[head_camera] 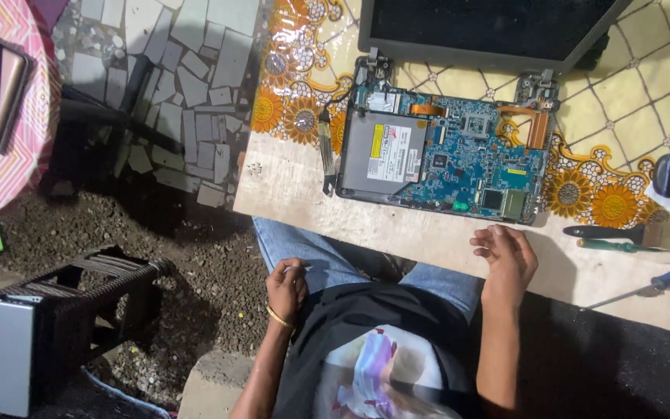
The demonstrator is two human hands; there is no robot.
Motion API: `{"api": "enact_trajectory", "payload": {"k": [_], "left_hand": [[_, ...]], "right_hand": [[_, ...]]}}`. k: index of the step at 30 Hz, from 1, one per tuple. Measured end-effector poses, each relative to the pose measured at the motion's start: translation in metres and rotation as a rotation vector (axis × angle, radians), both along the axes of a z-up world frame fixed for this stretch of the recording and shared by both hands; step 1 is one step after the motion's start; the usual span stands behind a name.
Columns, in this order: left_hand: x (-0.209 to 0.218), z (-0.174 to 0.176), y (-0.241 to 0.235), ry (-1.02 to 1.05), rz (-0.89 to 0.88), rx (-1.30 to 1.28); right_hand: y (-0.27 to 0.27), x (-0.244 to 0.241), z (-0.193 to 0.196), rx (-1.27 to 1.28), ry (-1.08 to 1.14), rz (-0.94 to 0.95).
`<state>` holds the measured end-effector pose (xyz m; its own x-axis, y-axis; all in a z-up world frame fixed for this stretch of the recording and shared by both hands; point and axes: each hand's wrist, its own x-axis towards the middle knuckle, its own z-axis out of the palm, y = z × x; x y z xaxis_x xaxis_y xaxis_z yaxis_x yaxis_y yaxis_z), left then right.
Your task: The person disassembles a laptop by removing the bottom cover, then the keyboard, and finally the motherboard. They use a screwdriver to remove screws from the motherboard and disconnect cables.
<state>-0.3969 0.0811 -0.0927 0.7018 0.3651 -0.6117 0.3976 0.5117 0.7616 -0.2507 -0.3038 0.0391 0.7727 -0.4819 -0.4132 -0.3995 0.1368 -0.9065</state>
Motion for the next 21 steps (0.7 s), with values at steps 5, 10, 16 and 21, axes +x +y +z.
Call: {"api": "enact_trajectory", "payload": {"k": [5,10,16,21], "left_hand": [[0.004,-0.001,0.000,-0.056,0.078,0.240],[0.017,0.010,-0.001,-0.083,-0.061,0.881],[0.072,0.096,-0.005,-0.319,-0.140,1.021],[0.169,0.127,-0.040,-0.584,-0.303,1.194]], "right_hand": [[-0.010,0.003,0.005,-0.150,-0.075,-0.136],[-0.027,0.025,0.011,-0.375,-0.243,-0.028],[0.001,0.019,-0.006,-0.429,-0.196,0.094],[0.006,0.020,-0.024,-0.507,-0.257,0.034]]}}
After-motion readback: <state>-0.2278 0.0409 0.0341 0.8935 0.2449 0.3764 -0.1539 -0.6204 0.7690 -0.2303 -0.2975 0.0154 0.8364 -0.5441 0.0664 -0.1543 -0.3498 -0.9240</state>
